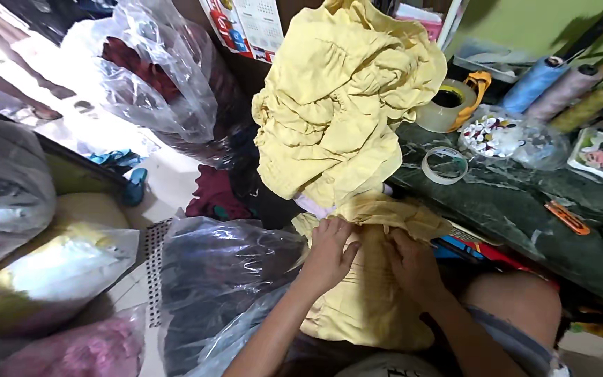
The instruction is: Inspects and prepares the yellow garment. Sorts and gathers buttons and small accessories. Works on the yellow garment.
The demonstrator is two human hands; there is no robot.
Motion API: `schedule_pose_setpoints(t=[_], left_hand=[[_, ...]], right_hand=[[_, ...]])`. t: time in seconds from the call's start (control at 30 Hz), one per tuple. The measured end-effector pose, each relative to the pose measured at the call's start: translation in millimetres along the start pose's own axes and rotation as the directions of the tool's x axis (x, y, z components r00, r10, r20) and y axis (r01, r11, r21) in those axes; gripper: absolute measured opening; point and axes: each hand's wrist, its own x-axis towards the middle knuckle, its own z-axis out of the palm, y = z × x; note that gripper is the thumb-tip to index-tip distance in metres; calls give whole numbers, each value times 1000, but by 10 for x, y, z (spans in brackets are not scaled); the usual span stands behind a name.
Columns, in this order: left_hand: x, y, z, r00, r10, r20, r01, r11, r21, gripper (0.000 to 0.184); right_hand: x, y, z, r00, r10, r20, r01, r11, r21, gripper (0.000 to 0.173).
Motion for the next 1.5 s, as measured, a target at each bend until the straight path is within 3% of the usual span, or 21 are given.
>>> schedule_pose_setpoints(t=[0.1,0.23,0.3,0.37,0.53,0.7,0.83,0.9,1.0,1.1,1.2,1.5], left_hand=[[93,-55,-79,995,72,68,-65,993,-100,20],[145,-3,-229,984,161,78,-136,958,-253,18],[140,50,-299,979,163,121,-114,934,-339,18],[133,91,-344,971,161,174,-91,931,-354,17],[138,188,-520,920,99,379,64,916,-396,22],[232,376,-723,843,49,535,256,838,-481,12],[228,610,-799,817,-98,568,419,778,-468,17],[198,664,-818,827,-131,547,431,772,-467,18],[169,685,-808,846,-150,511,417,782,-463,22],[173,729,-797,841,-182,509,438,782,-444,22],[182,768,-793,838,-186,513,441,784,-436,22],[175,795,-819,831,-180,526,434,801,-412,21]], right_hand=[[30,8,-51,999,-45,-4,45,999,16,25],[48,2,-126,998,-56,11,53,986,161,25],[63,2,-177,988,-18,155,-39,935,352,33],[86,-18,-262,960,-2,281,-134,876,463,31],[96,-102,-460,954,-55,294,-122,826,550,24],[98,-104,-459,970,7,245,-159,776,610,23],[13,-130,-572,984,7,176,-86,892,443,32],[-92,-197,-682,993,-23,115,-20,935,353,33],[-273,-343,-770,987,-162,15,146,926,347,20],[-341,-374,-660,957,-282,-66,288,902,321,20],[-347,-325,-572,952,-282,-116,302,925,230,22],[-344,-329,-586,956,-283,-80,293,940,175,26]])
